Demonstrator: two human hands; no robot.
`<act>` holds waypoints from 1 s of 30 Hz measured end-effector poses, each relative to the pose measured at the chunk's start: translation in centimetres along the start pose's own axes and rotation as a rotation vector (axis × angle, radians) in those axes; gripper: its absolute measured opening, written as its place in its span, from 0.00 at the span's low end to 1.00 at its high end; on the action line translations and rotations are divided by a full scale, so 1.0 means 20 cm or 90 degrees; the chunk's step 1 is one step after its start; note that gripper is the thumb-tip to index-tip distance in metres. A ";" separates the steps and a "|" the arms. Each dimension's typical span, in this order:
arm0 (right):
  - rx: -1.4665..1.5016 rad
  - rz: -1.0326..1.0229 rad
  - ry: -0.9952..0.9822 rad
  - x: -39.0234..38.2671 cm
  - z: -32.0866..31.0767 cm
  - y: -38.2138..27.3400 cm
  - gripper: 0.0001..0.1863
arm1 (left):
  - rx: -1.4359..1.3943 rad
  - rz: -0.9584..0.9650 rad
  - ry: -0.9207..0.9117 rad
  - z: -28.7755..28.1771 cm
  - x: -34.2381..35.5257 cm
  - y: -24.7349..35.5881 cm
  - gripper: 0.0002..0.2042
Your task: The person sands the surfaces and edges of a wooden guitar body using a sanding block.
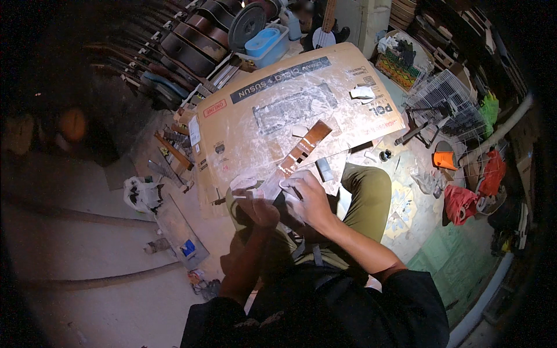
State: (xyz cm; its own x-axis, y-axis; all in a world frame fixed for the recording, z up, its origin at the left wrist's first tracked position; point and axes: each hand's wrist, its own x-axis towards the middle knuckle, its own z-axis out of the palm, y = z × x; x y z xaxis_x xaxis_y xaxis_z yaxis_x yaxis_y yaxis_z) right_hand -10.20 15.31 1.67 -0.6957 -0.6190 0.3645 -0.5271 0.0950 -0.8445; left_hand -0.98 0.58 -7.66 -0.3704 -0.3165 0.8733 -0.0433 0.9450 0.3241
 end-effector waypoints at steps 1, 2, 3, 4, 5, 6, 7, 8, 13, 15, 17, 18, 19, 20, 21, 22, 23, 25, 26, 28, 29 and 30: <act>-0.007 -0.004 0.001 0.00 0.02 0.01 0.18 | -0.014 -0.002 -0.009 -0.01 0.00 -0.01 0.10; -0.015 -0.009 0.002 0.00 0.03 0.02 0.18 | -0.027 -0.004 -0.018 -0.01 -0.01 -0.01 0.10; -0.026 -0.001 0.000 0.01 0.04 0.01 0.18 | -0.107 -0.084 -0.036 -0.02 -0.01 0.00 0.10; -0.038 0.007 -0.002 0.00 0.05 -0.01 0.19 | -0.106 -0.080 -0.019 -0.01 -0.03 0.00 0.10; -0.050 0.014 -0.005 -0.01 0.05 -0.02 0.19 | -0.105 -0.076 -0.003 0.00 -0.04 0.00 0.10; -0.049 0.004 -0.013 -0.01 0.04 -0.04 0.20 | -0.114 -0.085 0.013 0.02 -0.04 0.03 0.10; -0.049 -0.007 -0.023 -0.02 0.03 -0.05 0.22 | -0.127 -0.099 0.021 0.03 -0.05 0.04 0.11; -0.047 -0.018 -0.033 -0.03 0.03 -0.06 0.23 | -0.141 -0.119 0.032 0.03 -0.05 0.06 0.11; 0.002 -0.030 -0.071 -0.06 0.01 -0.15 0.22 | -0.227 -0.259 0.063 0.04 -0.02 0.10 0.14; 0.001 -0.055 -0.079 -0.08 0.01 -0.11 0.22 | -0.239 -0.298 0.081 0.04 0.02 0.13 0.15; -0.068 -0.026 -0.068 -0.06 0.00 -0.05 0.23 | -0.275 -0.361 0.099 0.04 0.07 0.17 0.16; -0.065 -0.016 -0.044 -0.06 0.02 -0.03 0.23 | -0.328 -0.403 0.105 0.05 0.12 0.20 0.17; -0.005 -0.016 -0.062 -0.06 0.02 -0.11 0.23 | -0.449 -0.490 0.121 0.02 0.16 0.23 0.18; 0.054 -0.014 -0.080 -0.07 0.00 -0.18 0.23 | -0.528 -0.492 0.116 0.05 0.07 0.17 0.19; 0.067 -0.038 -0.083 -0.06 0.00 -0.21 0.23 | -0.601 -0.494 0.111 0.06 -0.02 0.10 0.21; 0.025 -0.028 -0.079 -0.05 0.00 -0.15 0.23 | -0.584 -0.493 0.101 0.08 0.00 0.12 0.21; -0.016 -0.019 -0.075 -0.05 0.00 -0.04 0.23 | -0.568 -0.491 0.091 0.09 0.02 0.16 0.22; -0.054 -0.022 -0.072 -0.03 0.01 -0.04 0.24 | -0.528 -0.509 0.077 0.07 0.06 0.19 0.23; -0.021 -0.049 -0.068 -0.07 0.02 -0.09 0.23 | -0.508 -0.519 0.071 0.06 0.07 0.21 0.23; 0.056 -0.053 -0.071 -0.08 0.01 -0.16 0.23 | -0.511 -0.494 0.058 0.06 0.08 0.20 0.25; 0.010 -0.055 -0.070 -0.10 0.02 -0.06 0.23 | -0.458 -0.457 0.018 0.05 0.07 0.19 0.25; -0.035 -0.061 -0.069 -0.06 0.02 -0.02 0.23 | -0.402 -0.417 -0.020 0.05 0.06 0.19 0.25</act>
State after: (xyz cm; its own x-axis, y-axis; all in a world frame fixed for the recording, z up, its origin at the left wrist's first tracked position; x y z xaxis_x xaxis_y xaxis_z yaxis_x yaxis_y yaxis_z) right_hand -8.96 15.60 1.49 -0.5859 -0.7078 0.3946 -0.6163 0.0730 -0.7841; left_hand -2.42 3.80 -5.81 -0.4763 -0.7634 0.4363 0.2583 0.3528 0.8993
